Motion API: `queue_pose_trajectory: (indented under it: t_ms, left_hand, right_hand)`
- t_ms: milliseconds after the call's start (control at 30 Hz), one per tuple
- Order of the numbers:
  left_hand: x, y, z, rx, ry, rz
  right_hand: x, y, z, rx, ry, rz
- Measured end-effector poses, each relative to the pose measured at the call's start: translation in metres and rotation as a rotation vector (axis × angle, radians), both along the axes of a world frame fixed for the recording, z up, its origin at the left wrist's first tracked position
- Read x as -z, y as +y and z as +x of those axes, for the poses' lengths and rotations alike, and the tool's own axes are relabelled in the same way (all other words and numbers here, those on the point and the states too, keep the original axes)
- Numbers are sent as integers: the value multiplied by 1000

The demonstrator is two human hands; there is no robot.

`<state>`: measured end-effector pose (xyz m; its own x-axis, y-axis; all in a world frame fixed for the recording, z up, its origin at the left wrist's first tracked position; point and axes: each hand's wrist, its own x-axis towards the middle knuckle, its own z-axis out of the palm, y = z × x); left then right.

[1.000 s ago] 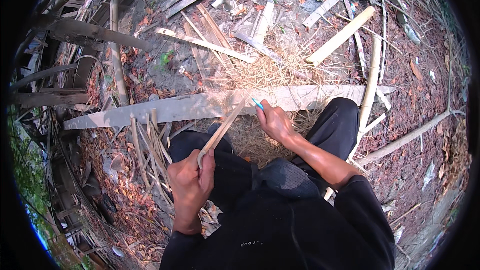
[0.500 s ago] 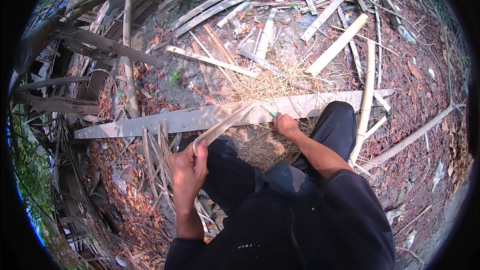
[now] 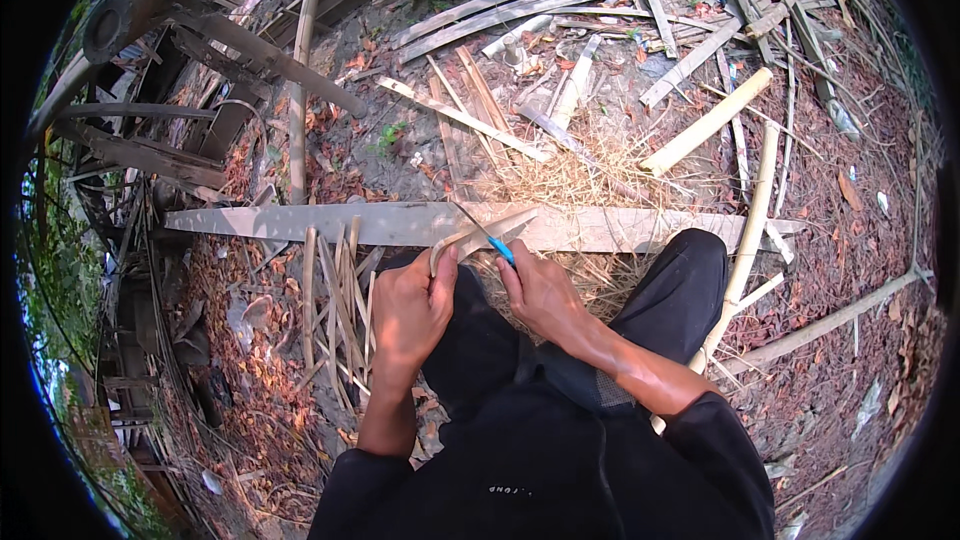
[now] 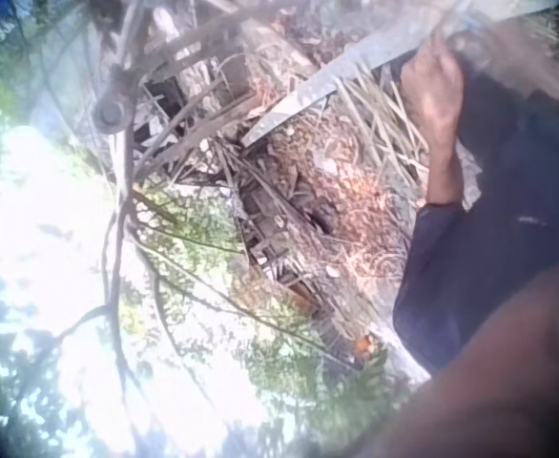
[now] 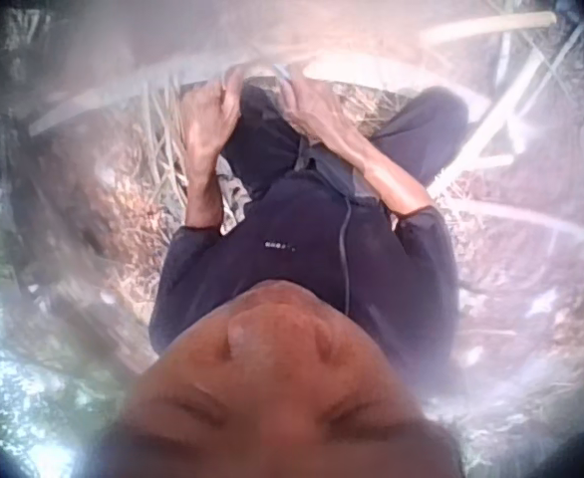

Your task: The person sits on the ground and uses a blue utility knife to split a long piece of bamboo into thin strips. They hold the bamboo with their left hand and carefully slice along its length with the knife in their right hand, creating multiple narrow slivers.

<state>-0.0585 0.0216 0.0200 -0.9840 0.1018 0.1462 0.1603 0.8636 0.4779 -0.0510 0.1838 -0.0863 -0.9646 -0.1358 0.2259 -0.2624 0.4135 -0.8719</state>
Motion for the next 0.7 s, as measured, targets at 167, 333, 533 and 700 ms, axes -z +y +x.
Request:
queue_pose_trajectory:
  t_ms: [167, 333, 533, 700]
  left_hand:
    - [4, -1, 3, -15, 62, 24]
    - [-11, 1, -4, -47, -37, -65]
    - [6, -5, 0, 22, -22, 1]
    - [0, -1, 1, 32, -18, -13]
  right_hand:
    - [34, 4, -8, 15, 19, 171]
    - [172, 41, -29, 178, -154, 503]
    - [92, 38, -17, 137, -420, 157]
    - [-49, 21, 13, -93, -67, -16]
